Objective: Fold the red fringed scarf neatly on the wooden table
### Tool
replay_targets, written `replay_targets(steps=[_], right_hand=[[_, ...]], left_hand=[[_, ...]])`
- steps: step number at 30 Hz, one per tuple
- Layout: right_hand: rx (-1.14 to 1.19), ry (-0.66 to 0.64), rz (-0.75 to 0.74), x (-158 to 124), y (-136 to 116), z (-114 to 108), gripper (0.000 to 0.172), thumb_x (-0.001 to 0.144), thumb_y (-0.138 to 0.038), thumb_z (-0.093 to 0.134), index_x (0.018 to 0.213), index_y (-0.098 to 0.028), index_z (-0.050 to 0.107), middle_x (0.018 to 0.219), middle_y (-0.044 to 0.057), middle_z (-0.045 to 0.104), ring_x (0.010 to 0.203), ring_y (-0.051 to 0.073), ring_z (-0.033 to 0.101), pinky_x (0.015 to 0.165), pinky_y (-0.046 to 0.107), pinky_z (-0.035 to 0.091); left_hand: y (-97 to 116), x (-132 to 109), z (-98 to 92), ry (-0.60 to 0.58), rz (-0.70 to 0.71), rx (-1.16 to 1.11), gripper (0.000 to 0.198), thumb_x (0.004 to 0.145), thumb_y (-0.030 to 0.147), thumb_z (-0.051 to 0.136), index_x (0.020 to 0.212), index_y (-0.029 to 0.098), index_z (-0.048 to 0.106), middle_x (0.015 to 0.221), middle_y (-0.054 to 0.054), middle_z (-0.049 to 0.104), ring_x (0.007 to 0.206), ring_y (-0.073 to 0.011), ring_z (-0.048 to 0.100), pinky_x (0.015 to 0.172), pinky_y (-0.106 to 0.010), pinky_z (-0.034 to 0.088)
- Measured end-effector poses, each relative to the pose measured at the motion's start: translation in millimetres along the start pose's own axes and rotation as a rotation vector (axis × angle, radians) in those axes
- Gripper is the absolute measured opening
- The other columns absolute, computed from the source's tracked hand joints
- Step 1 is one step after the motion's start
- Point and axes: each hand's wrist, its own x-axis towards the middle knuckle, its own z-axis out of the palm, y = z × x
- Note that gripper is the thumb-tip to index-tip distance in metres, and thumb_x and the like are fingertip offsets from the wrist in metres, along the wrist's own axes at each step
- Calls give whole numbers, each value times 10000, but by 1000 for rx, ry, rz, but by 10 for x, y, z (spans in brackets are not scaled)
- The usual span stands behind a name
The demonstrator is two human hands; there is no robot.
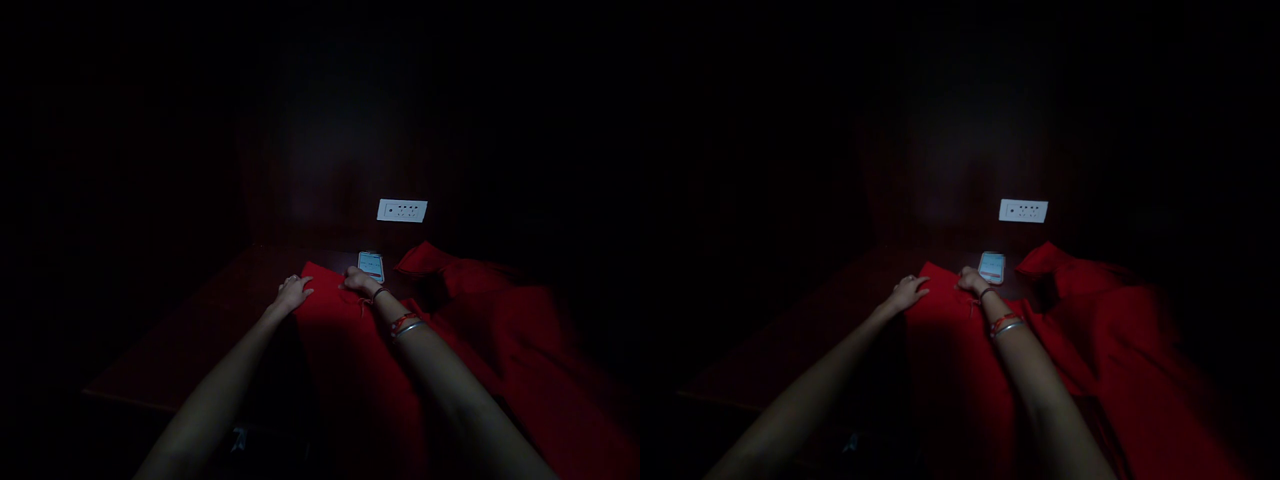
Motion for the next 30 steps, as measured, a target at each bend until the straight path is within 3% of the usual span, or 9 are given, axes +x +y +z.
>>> replay_targets(steps=[3, 6, 9, 12, 14, 16, 21, 26, 30], right_hand=[[-6, 70, 28, 27, 0, -19, 192, 633, -200, 539, 808, -137, 589, 748, 78, 598, 699, 189, 547, 582, 257, 398], [-48, 173, 17, -84, -27, 1, 325, 687, -199, 482, 1001, -119, 514, 960, 140, 539, 868, 228, 501, 693, 309, 384], [-185, 302, -221, -354, -95, 84, 468, 736, -303, 436, 1177, -166, 360, 1208, 143, 345, 1089, 262, 315, 836, 386, 294], [-320, 112, -457, -685, -113, 223, 557, 743, -520, 322, 1239, -282, 242, 1310, 63, 200, 1170, 293, 146, 887, 496, 166], [-368, -91, -462, -855, -81, 310, 587, 729, -595, 229, 1250, -327, 188, 1331, 34, 152, 1181, 319, 90, 878, 549, 103], [-383, -192, -443, -954, -35, 357, 590, 728, -612, 171, 1254, -345, 149, 1342, 20, 113, 1187, 327, 44, 882, 556, 64], [-387, -244, -486, -1060, 3, 269, 573, 723, -615, 191, 1243, -383, 134, 1348, -13, 74, 1184, 336, -17, 883, 566, 28], [-402, -102, -631, -1371, -29, 138, 614, 719, -596, 265, 1258, -345, 112, 1349, -8, 57, 1185, 319, -68, 886, 565, -15], [-371, -207, -669, -1622, -23, 190, 574, 736, -562, 282, 1252, -342, 159, 1345, -1, 94, 1194, 307, -23, 901, 548, 2]], left_hand=[[-35, 34, -24, 31, 14, -90, 323, 734, 217, 449, 1052, 224, 504, 1013, -58, 516, 950, -179, 463, 814, -269, 340], [-79, 40, -37, 143, -73, -120, 334, 756, 229, 416, 1080, 205, 490, 1037, -70, 495, 955, -175, 458, 812, -264, 342], [-112, 12, -33, 188, -177, -34, 410, 778, 374, 353, 1163, 243, 399, 1116, -107, 432, 1000, -245, 422, 783, -369, 350], [-154, 3, -32, 110, -182, -13, 420, 775, 411, 346, 1167, 263, 379, 1086, -104, 477, 980, -257, 445, 753, -382, 363], [-182, 13, -37, 79, -132, -79, 398, 785, 347, 362, 1168, 240, 371, 1048, -87, 520, 943, -212, 485, 755, -315, 373], [-203, 20, -44, 88, -93, -144, 384, 789, 291, 375, 1166, 222, 369, 1058, -76, 526, 934, -183, 499, 759, -269, 374], [-204, -5, -70, 108, -17, -166, 328, 785, 222, 389, 1105, 187, 452, 1089, -76, 515, 983, -179, 473, 803, -253, 355], [-170, -8, -75, 67, -24, -212, 324, 762, 290, 430, 1055, 176, 508, 1079, -61, 528, 977, -178, 482, 814, -251, 362], [-125, -1, -62, 103, -43, -313, 306, 725, 206, 475, 1024, 195, 537, 1043, -31, 555, 947, -162, 504, 802, -237, 377]])
